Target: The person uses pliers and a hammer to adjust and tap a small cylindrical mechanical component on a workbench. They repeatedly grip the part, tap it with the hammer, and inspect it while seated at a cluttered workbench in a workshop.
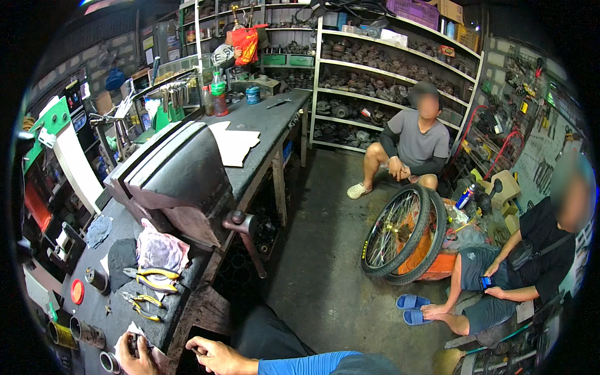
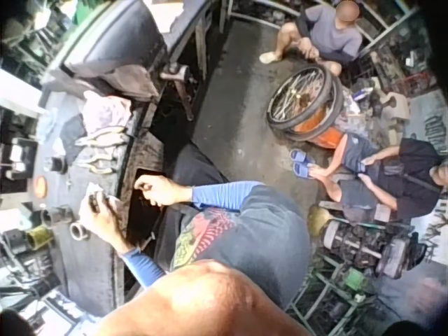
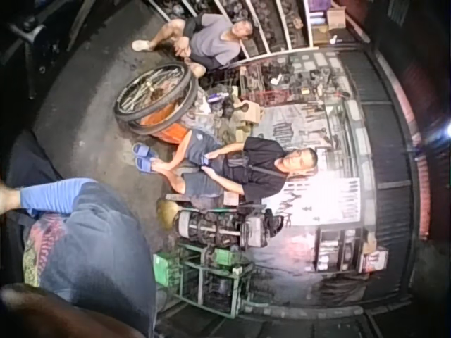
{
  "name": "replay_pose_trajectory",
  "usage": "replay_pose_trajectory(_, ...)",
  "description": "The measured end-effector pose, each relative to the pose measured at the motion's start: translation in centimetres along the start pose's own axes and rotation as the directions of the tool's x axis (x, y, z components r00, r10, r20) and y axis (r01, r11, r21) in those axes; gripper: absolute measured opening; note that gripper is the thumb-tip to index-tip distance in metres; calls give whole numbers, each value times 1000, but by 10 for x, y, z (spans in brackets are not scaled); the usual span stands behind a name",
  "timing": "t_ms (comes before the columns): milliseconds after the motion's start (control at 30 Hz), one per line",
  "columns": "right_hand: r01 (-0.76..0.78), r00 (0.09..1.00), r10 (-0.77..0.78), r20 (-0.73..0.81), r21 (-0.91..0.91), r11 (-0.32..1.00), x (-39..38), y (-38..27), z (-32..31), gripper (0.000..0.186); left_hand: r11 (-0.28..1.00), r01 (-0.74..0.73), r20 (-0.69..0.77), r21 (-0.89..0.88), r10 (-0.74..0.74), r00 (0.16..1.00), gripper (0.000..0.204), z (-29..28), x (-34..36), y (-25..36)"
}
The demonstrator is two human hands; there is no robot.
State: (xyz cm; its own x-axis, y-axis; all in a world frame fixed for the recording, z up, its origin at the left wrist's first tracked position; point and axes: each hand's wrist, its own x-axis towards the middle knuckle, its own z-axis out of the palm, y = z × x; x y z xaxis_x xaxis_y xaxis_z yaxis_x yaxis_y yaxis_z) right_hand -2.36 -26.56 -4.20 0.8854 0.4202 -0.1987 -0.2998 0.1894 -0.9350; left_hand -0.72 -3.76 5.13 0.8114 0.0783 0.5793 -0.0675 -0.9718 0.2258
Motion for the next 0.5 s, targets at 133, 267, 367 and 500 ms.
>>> replay_pose_trajectory(133,21,1000,-21,-8,-7,1000,-3,8,0,34,919,274,4,-282,-284,959,36,-6,-10,5)
replay_pose_trajectory(267,44,998,-44,-41,19,999,-4,16,-9,36,981,117,7,-152,-118,993,36,0,-12,1)
replay_pose_trajectory(367,-34,999,34,10,-3,999,-4,16,-15,37,1000,-23,-80,11,23,997,38,2,-14,2)
replay_pose_trajectory(500,32,987,-69,145,247,969,8,13,-28,23,1000,11,-58,-22,-12,998,37,6,-16,-2)
